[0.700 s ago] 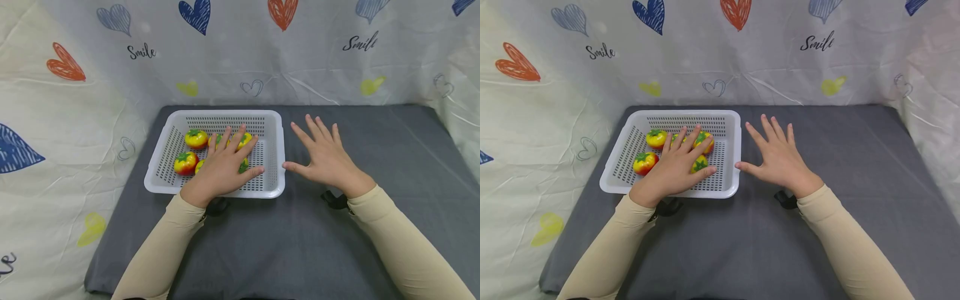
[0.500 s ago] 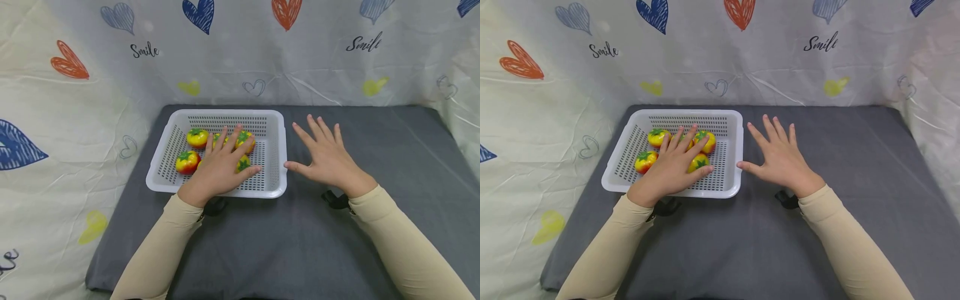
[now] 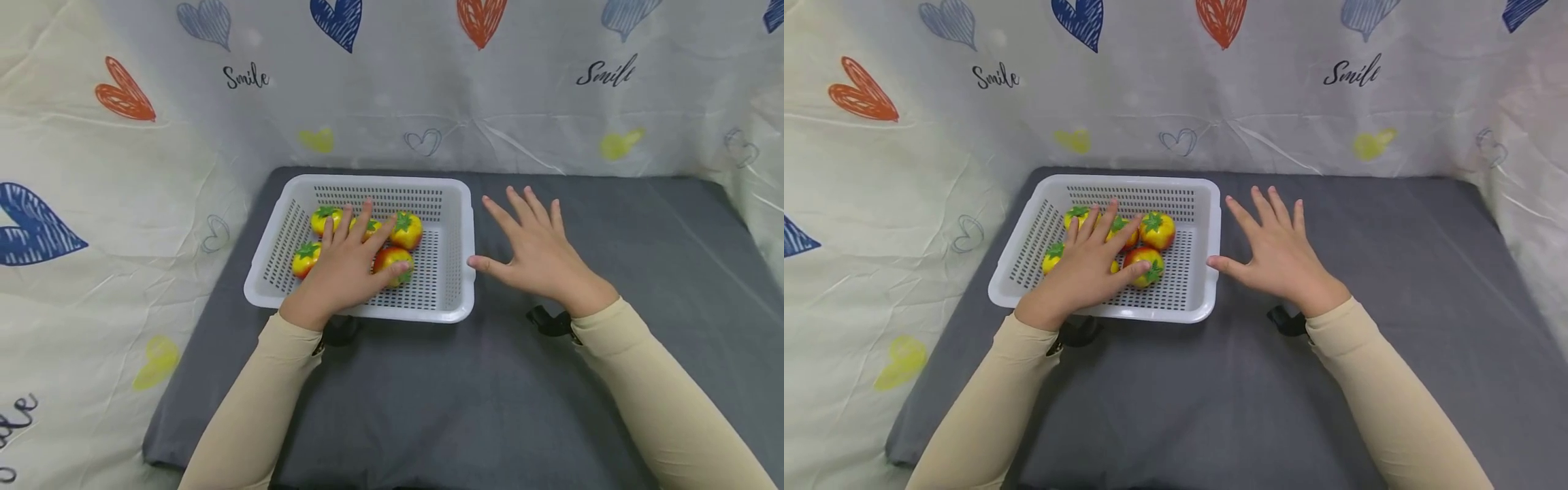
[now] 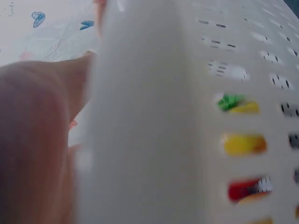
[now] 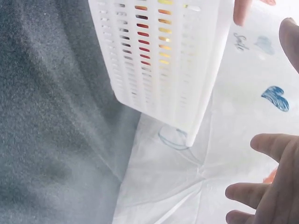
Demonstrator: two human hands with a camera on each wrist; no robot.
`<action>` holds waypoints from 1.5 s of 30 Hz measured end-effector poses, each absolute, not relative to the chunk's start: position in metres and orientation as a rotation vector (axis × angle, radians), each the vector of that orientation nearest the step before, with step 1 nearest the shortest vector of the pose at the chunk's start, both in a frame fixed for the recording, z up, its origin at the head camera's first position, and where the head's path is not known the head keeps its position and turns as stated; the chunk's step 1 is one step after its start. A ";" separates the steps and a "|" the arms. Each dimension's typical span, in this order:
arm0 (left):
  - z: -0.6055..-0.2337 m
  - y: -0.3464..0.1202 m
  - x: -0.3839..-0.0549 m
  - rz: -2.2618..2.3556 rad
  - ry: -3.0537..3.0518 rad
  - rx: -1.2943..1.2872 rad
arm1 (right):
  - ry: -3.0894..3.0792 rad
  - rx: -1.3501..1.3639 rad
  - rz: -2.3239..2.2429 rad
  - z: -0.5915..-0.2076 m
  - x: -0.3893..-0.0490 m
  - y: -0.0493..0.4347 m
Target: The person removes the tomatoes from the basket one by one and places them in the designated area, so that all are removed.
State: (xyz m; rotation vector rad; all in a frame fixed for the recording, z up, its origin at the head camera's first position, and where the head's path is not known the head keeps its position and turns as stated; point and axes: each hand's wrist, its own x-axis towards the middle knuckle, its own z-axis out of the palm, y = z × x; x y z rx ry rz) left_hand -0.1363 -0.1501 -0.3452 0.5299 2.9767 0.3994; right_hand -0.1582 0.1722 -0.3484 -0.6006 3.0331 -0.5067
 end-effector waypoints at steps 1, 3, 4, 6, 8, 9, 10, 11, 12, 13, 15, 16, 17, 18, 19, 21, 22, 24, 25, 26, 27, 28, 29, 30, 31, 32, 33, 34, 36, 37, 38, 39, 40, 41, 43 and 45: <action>-0.346 -0.152 -0.137 0.400 2.978 0.521 | 3.032 -0.604 -0.509 -0.349 -0.158 0.172; -0.347 -0.157 -0.137 0.403 2.979 0.502 | 3.028 -0.611 -0.515 -0.350 -0.158 0.171; -0.348 -0.159 -0.137 0.404 2.983 0.491 | 3.026 -0.617 -0.516 -0.351 -0.159 0.170; -0.349 -0.165 -0.137 0.398 2.994 0.468 | 3.017 -0.628 -0.518 -0.352 -0.159 0.168; -0.350 -0.170 -0.136 0.397 3.004 0.445 | 3.009 -0.638 -0.514 -0.352 -0.160 0.167; -0.350 -0.173 -0.136 0.394 3.012 0.433 | 3.006 -0.640 -0.513 -0.352 -0.161 0.166; -0.350 -0.175 -0.135 0.394 3.016 0.422 | 3.004 -0.640 -0.514 -0.351 -0.162 0.166; -0.351 -0.177 -0.135 0.398 3.017 0.412 | 3.005 -0.638 -0.515 -0.350 -0.163 0.166; -0.352 -0.179 -0.134 0.407 3.018 0.402 | 3.007 -0.634 -0.519 -0.350 -0.163 0.165; -0.352 -0.181 -0.133 0.418 3.015 0.393 | 3.009 -0.630 -0.522 -0.349 -0.164 0.166; -0.353 -0.184 -0.132 0.437 3.011 0.378 | 3.015 -0.620 -0.532 -0.346 -0.166 0.166; -0.353 -0.186 -0.131 0.448 3.009 0.371 | 3.015 -0.617 -0.536 -0.345 -0.167 0.166; -0.353 -0.188 -0.130 0.460 3.007 0.361 | 3.015 -0.617 -0.536 -0.345 -0.168 0.165; -0.353 -0.190 -0.129 0.468 3.008 0.347 | 3.012 -0.618 -0.537 -0.344 -0.169 0.165; -0.353 -0.192 -0.128 0.473 3.010 0.330 | 3.010 -0.621 -0.536 -0.344 -0.170 0.164; -0.353 -0.196 -0.127 0.481 3.011 0.288 | 3.004 -0.628 -0.536 -0.343 -0.172 0.163; -0.353 -0.198 -0.126 0.486 3.011 0.264 | 3.001 -0.631 -0.534 -0.342 -0.173 0.162; -0.354 -0.202 -0.125 0.486 3.013 0.217 | 3.000 -0.643 -0.534 -0.342 -0.175 0.161; -0.355 -0.204 -0.124 0.483 3.015 0.197 | 2.999 -0.649 -0.533 -0.341 -0.176 0.160; -0.356 -0.206 -0.123 0.483 3.018 0.181 | 2.998 -0.656 -0.531 -0.341 -0.178 0.159; -0.357 -0.209 -0.122 0.483 3.021 0.168 | 2.997 -0.664 -0.529 -0.340 -0.179 0.158; -0.358 -0.211 -0.122 0.488 3.022 0.155 | 2.995 -0.673 -0.525 -0.340 -0.180 0.157; -0.358 -0.214 -0.121 0.492 3.021 0.145 | 2.992 -0.679 -0.523 -0.339 -0.182 0.156; -0.359 -0.216 -0.119 0.492 3.020 0.138 | 2.990 -0.687 -0.522 -0.338 -0.183 0.154; -0.360 -0.218 -0.118 0.497 3.020 0.132 | 2.987 -0.693 -0.521 -0.337 -0.184 0.153; -0.360 -0.221 -0.117 0.510 3.015 0.125 | 2.984 -0.699 -0.521 -0.336 -0.185 0.152; -0.360 -0.222 -0.116 0.522 3.011 0.117 | 2.982 -0.707 -0.519 -0.335 -0.187 0.151; -0.360 -0.224 -0.115 0.531 3.009 0.107 | 2.980 -0.715 -0.523 -0.334 -0.188 0.150; -0.359 -0.227 -0.113 0.543 3.011 0.085 | 2.973 -0.725 -0.531 -0.332 -0.191 0.147; -0.358 -0.228 -0.112 0.549 3.015 0.072 | 2.968 -0.728 -0.534 -0.331 -0.192 0.146; -0.358 -0.230 -0.112 0.550 3.020 0.056 | 2.965 -0.730 -0.534 -0.330 -0.194 0.145; -0.358 -0.231 -0.111 0.545 3.028 0.038 | 2.961 -0.729 -0.535 -0.330 -0.195 0.143; -0.358 -0.233 -0.110 0.540 3.036 0.015 | 2.955 -0.724 -0.538 -0.329 -0.196 0.142; -0.358 -0.234 -0.110 0.533 3.044 -0.010 | 2.951 -0.721 -0.536 -0.329 -0.197 0.141; -0.358 -0.237 -0.108 0.507 3.065 -0.068 | 2.942 -0.719 -0.542 -0.329 -0.198 0.138; -0.359 -0.240 -0.105 0.496 3.069 -0.138 | 2.932 -0.727 -0.548 -0.329 -0.200 0.136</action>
